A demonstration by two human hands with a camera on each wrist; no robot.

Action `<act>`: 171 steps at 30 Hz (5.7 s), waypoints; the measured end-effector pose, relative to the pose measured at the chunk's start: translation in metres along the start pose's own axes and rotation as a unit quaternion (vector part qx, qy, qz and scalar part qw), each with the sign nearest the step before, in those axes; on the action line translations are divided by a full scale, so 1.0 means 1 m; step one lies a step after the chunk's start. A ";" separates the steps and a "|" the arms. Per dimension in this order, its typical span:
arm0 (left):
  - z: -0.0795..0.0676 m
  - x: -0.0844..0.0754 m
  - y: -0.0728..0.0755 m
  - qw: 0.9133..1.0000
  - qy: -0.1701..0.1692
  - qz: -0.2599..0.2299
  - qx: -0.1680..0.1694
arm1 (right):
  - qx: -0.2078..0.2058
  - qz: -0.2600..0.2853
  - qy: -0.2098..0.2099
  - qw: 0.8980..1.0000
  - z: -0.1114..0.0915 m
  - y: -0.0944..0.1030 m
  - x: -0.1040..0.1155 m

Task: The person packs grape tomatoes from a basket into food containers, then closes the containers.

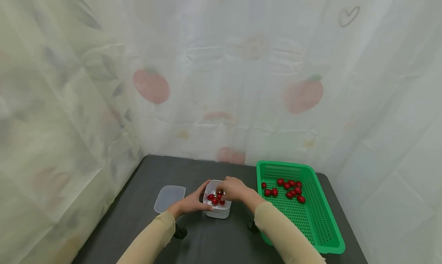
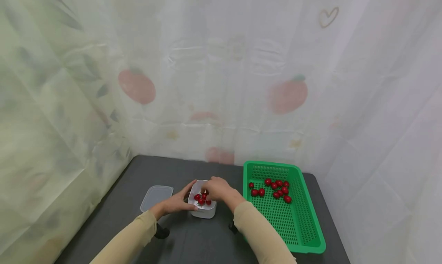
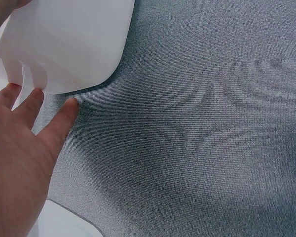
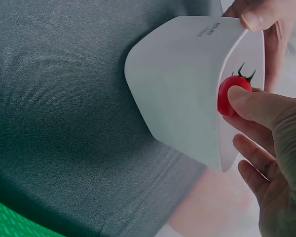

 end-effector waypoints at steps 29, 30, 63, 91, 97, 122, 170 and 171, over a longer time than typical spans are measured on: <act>-0.001 -0.004 -0.001 1.000 -0.005 -0.015 0.006 | -0.023 0.003 0.011 1.000 -0.013 0.010 -0.002; 0.000 -0.003 -0.001 1.000 -0.006 -0.016 0.005 | -0.028 0.004 0.010 1.000 -0.015 0.014 -0.004; 0.002 0.001 0.000 1.000 -0.007 0.013 -0.013 | -0.074 0.093 -0.159 0.980 -0.133 0.033 -0.143; 0.003 0.003 0.000 1.000 -0.011 0.002 -0.004 | -0.031 0.027 -0.177 0.983 -0.123 -0.007 -0.151; 0.003 0.004 0.000 1.000 -0.008 0.007 -0.011 | -0.038 0.016 -0.165 0.985 -0.120 -0.016 -0.153; 0.002 0.004 -0.001 1.000 -0.001 0.008 -0.013 | -0.021 -0.006 -0.134 0.991 -0.122 -0.027 -0.148; 0.001 0.000 -0.001 1.000 -0.013 -0.002 -0.014 | -0.121 0.044 -0.098 0.987 -0.114 0.064 -0.127; 0.001 0.000 -0.001 1.000 -0.013 0.001 -0.015 | -0.120 0.047 -0.096 0.987 -0.111 0.065 -0.124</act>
Point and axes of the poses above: each hand's wrist, its own z-axis towards the middle knuckle, its own y-axis out of the back of the hand, x = y × z, the point moved 6 cm from there along z, towards the middle knuckle, and after that the axes turned 6 degrees about -x, right-handed, at the moved point
